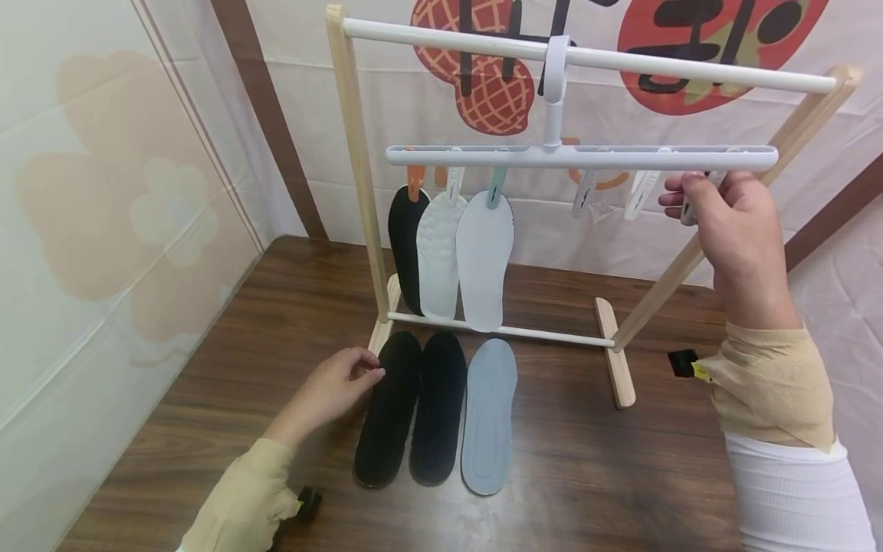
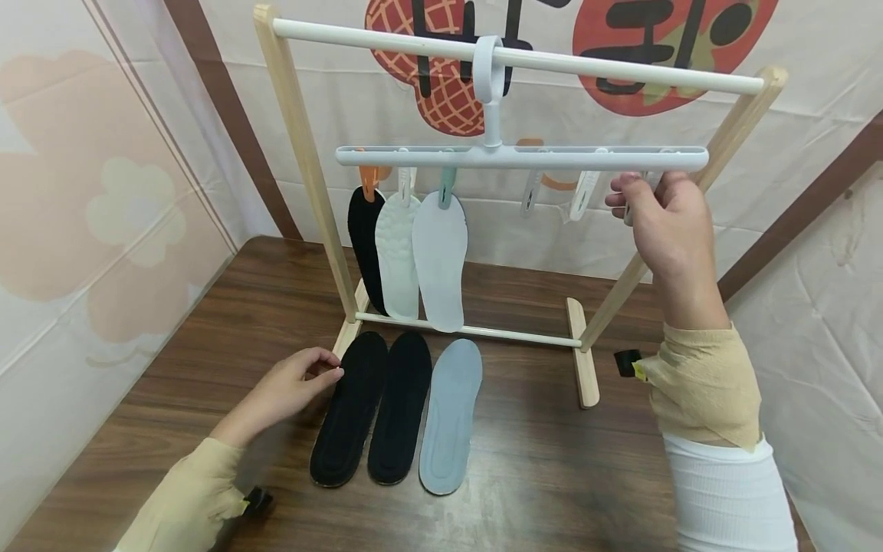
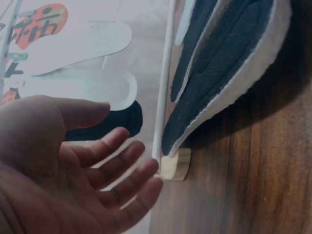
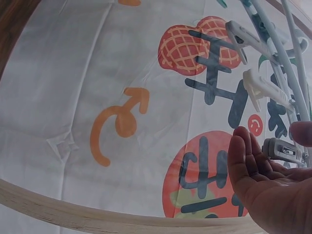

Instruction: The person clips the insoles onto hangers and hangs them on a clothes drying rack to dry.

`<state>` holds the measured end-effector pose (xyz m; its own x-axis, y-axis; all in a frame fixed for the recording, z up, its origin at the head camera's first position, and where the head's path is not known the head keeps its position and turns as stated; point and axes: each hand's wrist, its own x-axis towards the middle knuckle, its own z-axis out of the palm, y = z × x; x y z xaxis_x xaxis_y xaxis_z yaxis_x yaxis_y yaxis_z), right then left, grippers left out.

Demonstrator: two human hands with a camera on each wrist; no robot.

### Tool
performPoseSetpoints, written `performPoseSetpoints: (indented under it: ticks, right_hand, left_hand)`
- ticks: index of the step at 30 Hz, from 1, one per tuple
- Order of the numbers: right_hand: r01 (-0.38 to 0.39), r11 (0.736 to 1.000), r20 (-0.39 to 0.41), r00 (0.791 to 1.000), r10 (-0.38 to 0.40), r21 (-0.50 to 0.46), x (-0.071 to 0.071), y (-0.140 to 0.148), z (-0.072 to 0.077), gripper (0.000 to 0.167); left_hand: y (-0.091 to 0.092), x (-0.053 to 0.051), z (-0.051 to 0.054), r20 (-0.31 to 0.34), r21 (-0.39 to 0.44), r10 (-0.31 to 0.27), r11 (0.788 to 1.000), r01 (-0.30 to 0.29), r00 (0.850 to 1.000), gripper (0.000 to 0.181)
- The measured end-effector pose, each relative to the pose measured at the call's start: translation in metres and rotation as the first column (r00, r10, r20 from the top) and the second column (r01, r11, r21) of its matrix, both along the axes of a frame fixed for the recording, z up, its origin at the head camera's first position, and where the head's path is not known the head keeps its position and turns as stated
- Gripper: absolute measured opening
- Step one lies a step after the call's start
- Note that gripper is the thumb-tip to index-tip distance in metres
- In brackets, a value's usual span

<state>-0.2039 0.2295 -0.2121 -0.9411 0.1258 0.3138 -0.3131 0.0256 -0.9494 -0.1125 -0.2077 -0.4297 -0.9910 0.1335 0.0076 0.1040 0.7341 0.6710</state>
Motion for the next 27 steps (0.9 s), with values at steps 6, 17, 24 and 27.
performPoseSetpoints:
  ticks: [6, 17, 24, 27]
  right_hand:
    - [-0.028, 1.0, -0.024, 0.999, 0.028, -0.002, 0.006, 0.0, -0.003, 0.016]
    - [-0.21, 0.969, -0.093, 0.976, 0.199, -0.13, 0.016, 0.004, -0.009, 0.02]
    - [-0.338, 0.916, -0.184, 0.936, 0.301, -0.216, 0.02, 0.008, -0.013, 0.017]
    - [-0.287, 0.944, -0.179, 0.95, 0.257, -0.166, 0.022, 0.008, -0.014, 0.013]
  left_hand:
    - [0.001, 0.008, -0.006, 0.058, -0.052, 0.025, 0.998, -0.021, 0.998, 0.026]
    - [0.003, 0.016, -0.013, 0.083, -0.118, 0.057, 0.992, -0.047, 0.995, 0.027]
    - [0.005, 0.016, -0.017, 0.097, -0.136, 0.061, 0.99, -0.047, 0.993, 0.028]
    - [0.005, 0.015, -0.019, 0.106, -0.146, 0.053, 0.989, -0.038, 0.993, 0.03]
